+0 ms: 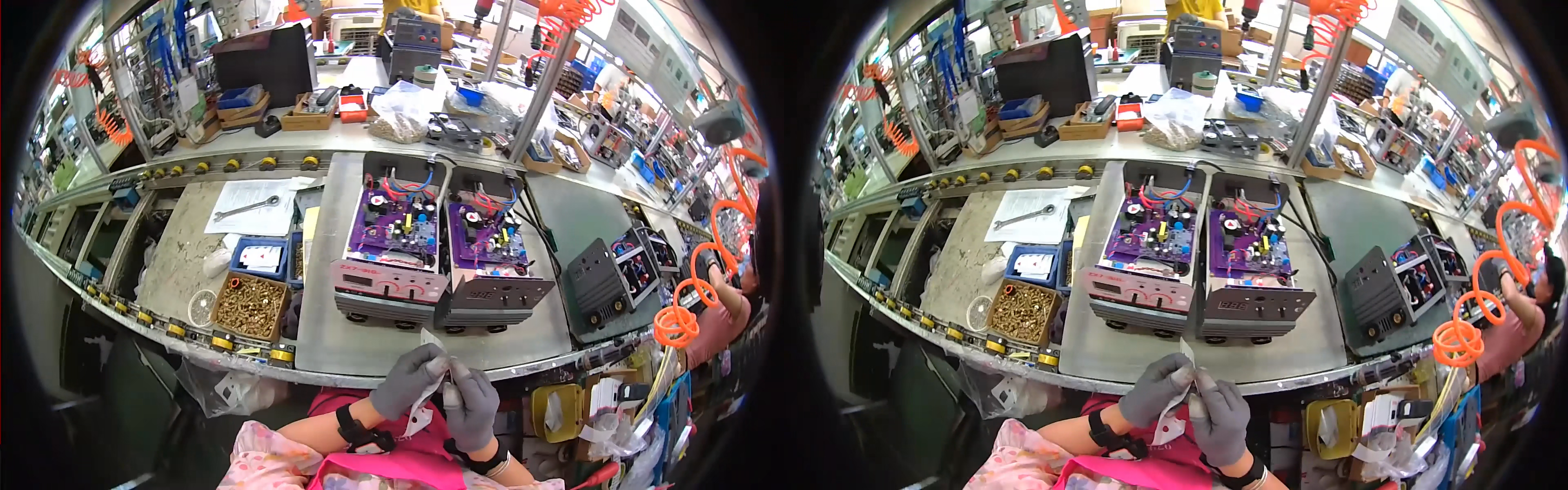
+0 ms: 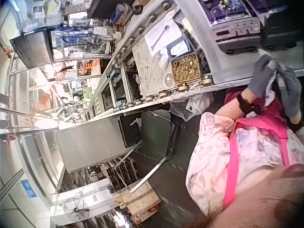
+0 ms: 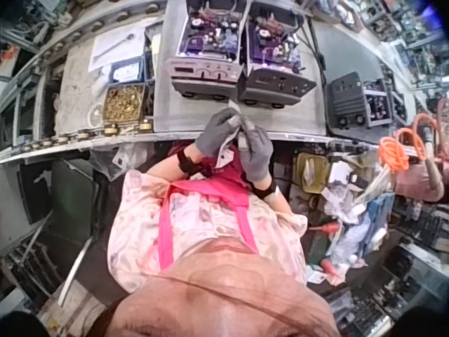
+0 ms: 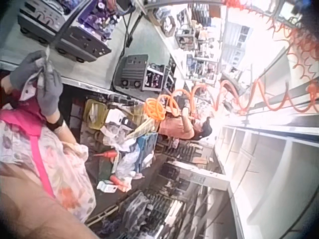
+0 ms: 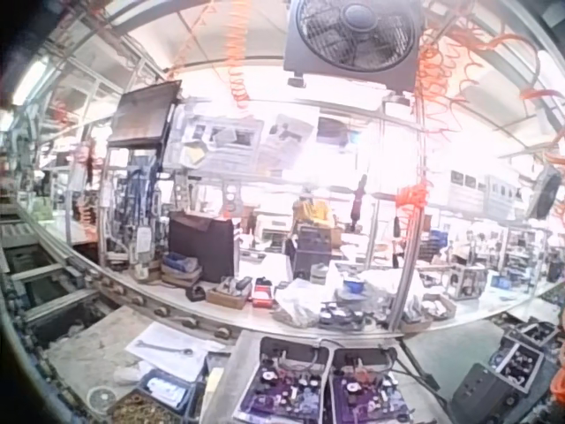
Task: Assembling the internal circuit boards and front panels of welding machines on a factory line.
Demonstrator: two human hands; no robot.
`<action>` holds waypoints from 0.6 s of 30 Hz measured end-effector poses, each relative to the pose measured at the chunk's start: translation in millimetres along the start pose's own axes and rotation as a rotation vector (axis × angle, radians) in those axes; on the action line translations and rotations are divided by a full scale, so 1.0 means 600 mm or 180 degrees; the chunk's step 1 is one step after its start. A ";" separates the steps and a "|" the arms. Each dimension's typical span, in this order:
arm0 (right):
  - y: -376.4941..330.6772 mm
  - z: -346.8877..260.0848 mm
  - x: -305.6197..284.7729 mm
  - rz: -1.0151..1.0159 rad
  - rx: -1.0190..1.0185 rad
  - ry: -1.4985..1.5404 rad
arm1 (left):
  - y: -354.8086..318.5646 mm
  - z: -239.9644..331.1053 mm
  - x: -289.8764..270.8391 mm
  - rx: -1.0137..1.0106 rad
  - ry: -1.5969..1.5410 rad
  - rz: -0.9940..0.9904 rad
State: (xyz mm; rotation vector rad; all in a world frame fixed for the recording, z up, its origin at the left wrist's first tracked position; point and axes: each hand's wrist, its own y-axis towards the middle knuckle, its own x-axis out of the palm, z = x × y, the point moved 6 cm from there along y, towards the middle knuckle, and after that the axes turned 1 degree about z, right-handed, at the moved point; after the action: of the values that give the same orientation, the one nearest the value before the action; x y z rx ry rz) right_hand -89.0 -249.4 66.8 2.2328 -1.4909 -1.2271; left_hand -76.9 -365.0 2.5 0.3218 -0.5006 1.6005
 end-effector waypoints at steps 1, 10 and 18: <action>-0.002 0.000 0.000 -0.0011 0.0036 -0.0077 | -0.001 0.001 0.001 0.0062 0.0042 0.0008; 0.012 0.016 0.021 -0.0373 0.0111 0.0131 | 0.004 0.046 -0.031 -0.0241 0.0227 0.0387; 0.017 0.014 0.014 -0.0233 -0.0601 -0.0776 | -0.007 0.081 -0.006 -0.0543 0.0181 -0.0156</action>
State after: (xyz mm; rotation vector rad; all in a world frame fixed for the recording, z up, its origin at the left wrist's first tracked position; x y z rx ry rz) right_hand -100.8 -258.8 62.7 2.0918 -1.3148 -1.6394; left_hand -76.5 -392.1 43.4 0.1583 -0.5773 1.5039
